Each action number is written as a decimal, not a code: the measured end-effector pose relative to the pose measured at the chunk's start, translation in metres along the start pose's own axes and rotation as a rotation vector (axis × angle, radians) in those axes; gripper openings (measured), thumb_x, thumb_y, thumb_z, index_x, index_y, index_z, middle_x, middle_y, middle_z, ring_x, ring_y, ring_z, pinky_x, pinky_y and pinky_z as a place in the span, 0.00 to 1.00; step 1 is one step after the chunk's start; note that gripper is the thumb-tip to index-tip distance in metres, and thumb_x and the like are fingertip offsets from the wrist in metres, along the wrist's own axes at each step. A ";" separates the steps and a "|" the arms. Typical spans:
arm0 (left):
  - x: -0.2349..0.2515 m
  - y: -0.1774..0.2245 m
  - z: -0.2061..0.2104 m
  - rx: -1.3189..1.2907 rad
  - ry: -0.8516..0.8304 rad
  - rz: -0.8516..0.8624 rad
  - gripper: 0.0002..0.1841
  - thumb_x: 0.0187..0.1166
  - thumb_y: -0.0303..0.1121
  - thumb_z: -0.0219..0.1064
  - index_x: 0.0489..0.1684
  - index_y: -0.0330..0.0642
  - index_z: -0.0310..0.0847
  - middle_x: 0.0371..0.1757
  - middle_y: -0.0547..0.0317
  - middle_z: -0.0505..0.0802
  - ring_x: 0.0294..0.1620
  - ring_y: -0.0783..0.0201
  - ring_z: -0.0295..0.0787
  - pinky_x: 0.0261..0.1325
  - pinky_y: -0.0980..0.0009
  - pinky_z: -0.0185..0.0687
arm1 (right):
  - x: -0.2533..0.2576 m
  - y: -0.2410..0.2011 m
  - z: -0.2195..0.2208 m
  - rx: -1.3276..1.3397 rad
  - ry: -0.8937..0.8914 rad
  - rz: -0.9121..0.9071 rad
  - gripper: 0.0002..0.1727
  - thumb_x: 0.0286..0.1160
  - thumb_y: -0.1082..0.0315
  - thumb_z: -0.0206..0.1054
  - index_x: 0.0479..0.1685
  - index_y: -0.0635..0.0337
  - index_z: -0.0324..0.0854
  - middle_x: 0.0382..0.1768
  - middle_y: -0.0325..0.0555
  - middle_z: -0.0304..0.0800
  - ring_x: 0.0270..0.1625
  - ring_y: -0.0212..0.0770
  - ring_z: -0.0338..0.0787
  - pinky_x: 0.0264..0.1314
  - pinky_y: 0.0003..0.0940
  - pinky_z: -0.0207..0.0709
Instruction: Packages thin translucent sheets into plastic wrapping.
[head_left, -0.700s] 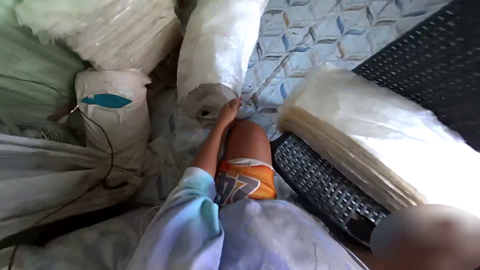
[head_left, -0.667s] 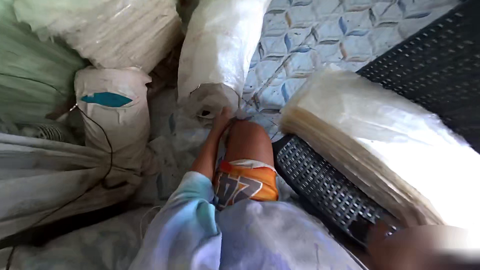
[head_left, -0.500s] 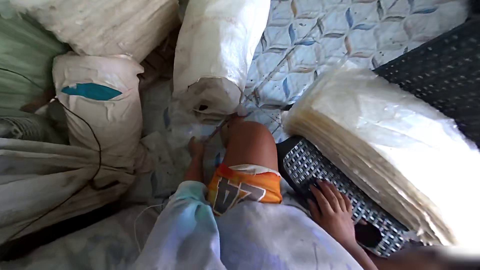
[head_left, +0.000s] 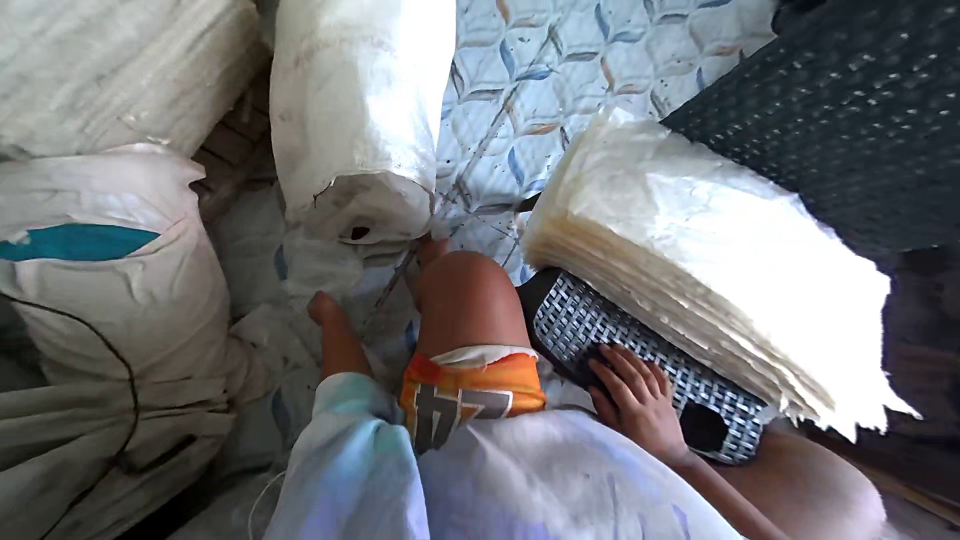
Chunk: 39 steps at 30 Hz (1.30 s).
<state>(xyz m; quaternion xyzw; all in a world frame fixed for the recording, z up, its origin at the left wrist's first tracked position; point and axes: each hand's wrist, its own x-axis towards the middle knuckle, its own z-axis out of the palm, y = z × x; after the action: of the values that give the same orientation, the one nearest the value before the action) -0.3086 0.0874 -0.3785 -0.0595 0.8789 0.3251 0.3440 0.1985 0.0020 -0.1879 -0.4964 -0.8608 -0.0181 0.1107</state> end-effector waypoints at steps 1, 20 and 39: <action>-0.011 0.015 -0.001 -0.073 0.059 0.073 0.26 0.93 0.40 0.48 0.77 0.26 0.69 0.75 0.27 0.78 0.76 0.37 0.75 0.75 0.44 0.71 | 0.001 -0.001 0.000 0.014 0.003 0.011 0.24 0.88 0.47 0.49 0.69 0.47 0.81 0.74 0.51 0.83 0.81 0.53 0.76 0.81 0.52 0.61; -0.465 0.121 -0.095 -0.211 -1.048 1.739 0.14 0.88 0.31 0.50 0.54 0.36 0.83 0.64 0.55 0.89 0.69 0.66 0.83 0.72 0.65 0.80 | 0.063 -0.011 -0.218 1.015 0.405 0.108 0.19 0.76 0.62 0.73 0.60 0.65 0.86 0.54 0.42 0.92 0.58 0.28 0.90 0.65 0.29 0.85; -0.564 0.155 -0.099 -0.457 -0.674 2.022 0.15 0.94 0.34 0.50 0.59 0.31 0.77 0.31 0.58 0.84 0.21 0.74 0.78 0.25 0.76 0.80 | 0.034 0.037 -0.365 0.257 0.830 0.286 0.17 0.81 0.58 0.68 0.56 0.61 0.87 0.71 0.59 0.80 0.75 0.54 0.77 0.77 0.56 0.70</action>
<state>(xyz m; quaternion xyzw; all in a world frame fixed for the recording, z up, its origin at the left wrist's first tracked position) 0.0112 0.0805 0.1212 0.7206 0.3008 0.6128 0.1215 0.2768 -0.0018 0.1718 -0.5432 -0.6616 -0.0931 0.5084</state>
